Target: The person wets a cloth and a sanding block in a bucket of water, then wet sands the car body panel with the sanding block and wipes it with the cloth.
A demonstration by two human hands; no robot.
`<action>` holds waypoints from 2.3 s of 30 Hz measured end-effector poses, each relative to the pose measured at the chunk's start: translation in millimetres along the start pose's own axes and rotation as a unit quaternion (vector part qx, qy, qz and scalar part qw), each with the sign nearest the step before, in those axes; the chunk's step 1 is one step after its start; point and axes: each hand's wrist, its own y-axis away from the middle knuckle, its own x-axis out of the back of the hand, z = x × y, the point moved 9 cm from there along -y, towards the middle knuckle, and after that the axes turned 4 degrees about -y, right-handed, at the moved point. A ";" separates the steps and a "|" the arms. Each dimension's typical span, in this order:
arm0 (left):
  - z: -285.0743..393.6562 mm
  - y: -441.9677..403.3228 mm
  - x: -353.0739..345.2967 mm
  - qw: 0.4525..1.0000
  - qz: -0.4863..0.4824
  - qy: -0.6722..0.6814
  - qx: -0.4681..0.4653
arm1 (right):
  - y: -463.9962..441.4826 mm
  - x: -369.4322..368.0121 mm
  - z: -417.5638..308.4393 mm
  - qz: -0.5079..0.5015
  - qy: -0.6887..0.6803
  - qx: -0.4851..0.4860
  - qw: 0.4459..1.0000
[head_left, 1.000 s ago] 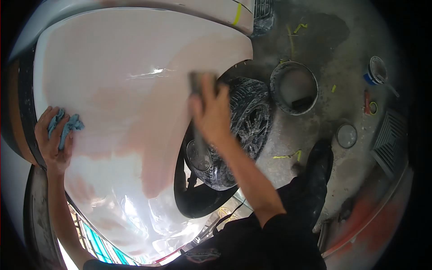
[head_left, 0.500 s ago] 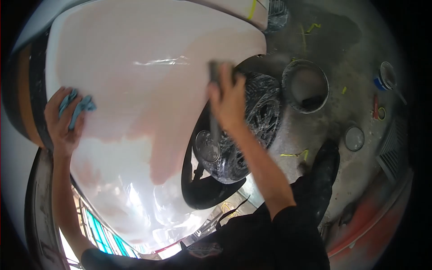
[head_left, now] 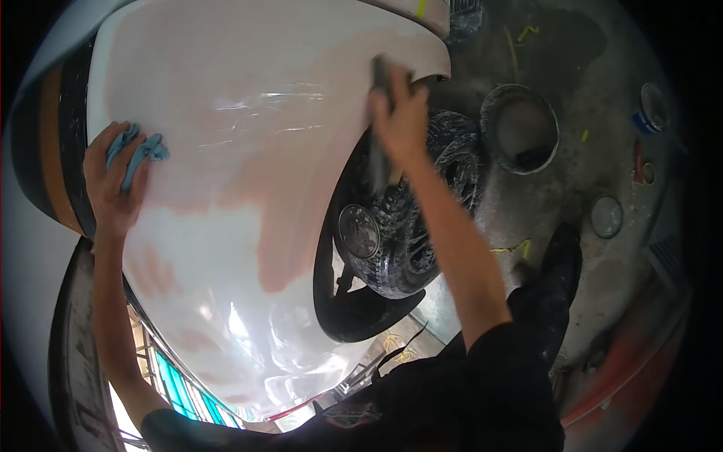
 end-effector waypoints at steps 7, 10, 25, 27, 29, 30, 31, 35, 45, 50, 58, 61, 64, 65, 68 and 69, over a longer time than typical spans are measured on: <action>-2.2 -1.2 1.6 1.000 0.005 0.012 0.003 | 197.0 -25.2 -98.1 -0.106 -0.016 0.205 0.973; -3.5 1.5 -5.1 1.000 0.004 0.031 -0.001 | 53.0 0.0 -53.4 -0.032 0.009 0.082 0.996; -2.4 -0.5 -7.7 0.999 0.001 0.034 0.009 | 52.0 0.3 -38.1 -0.023 -0.015 0.107 0.994; -2.9 0.6 -7.6 0.999 0.009 0.036 0.010 | -40.5 4.7 23.7 0.000 -0.004 0.035 0.999; -1.2 0.9 -6.3 0.999 0.004 0.032 0.012 | -61.5 6.1 36.7 -0.002 0.010 -0.025 1.000; -1.4 0.4 -3.9 0.999 0.003 0.031 0.013 | -63.2 10.1 37.7 -0.001 0.017 -0.055 0.998; -0.9 -0.4 -2.2 1.000 0.005 0.023 0.005 | -38.1 7.4 21.0 -0.006 0.005 -0.017 1.000; -3.0 0.0 -2.2 1.000 0.008 0.006 0.001 | 180.3 -28.2 -93.4 -0.116 -0.032 0.178 0.977; -6.3 8.3 -11.5 1.000 0.002 0.011 -0.007 | -14.5 -4.0 7.3 0.022 -0.028 0.065 0.997; -4.5 7.6 -8.2 1.000 -0.001 0.013 0.004 | 204.2 -23.7 -93.3 -0.085 -0.021 0.208 0.974; -3.4 6.0 -8.8 1.000 0.009 0.008 -0.004 | 46.5 -9.5 -30.8 -0.017 -0.015 0.074 0.997; -6.8 9.0 -6.7 1.000 -0.009 -0.008 -0.015 | -21.5 -1.0 4.2 0.020 -0.022 0.014 0.999; -6.9 14.6 -5.7 1.000 0.001 -0.009 -0.011 | 90.4 -7.5 -47.8 -0.002 -0.028 0.140 0.990; -8.3 16.1 -8.0 1.000 0.000 -0.008 -0.008 | 147.9 -13.2 -79.2 -0.048 -0.037 0.165 0.984; -4.8 12.0 0.9 1.000 0.010 -0.017 -0.002 | 304.9 -34.0 -101.2 -0.134 -0.065 0.257 0.955; -4.3 12.1 3.4 1.000 0.015 -0.019 -0.001 | 298.3 -37.2 -99.3 -0.157 -0.063 0.248 0.954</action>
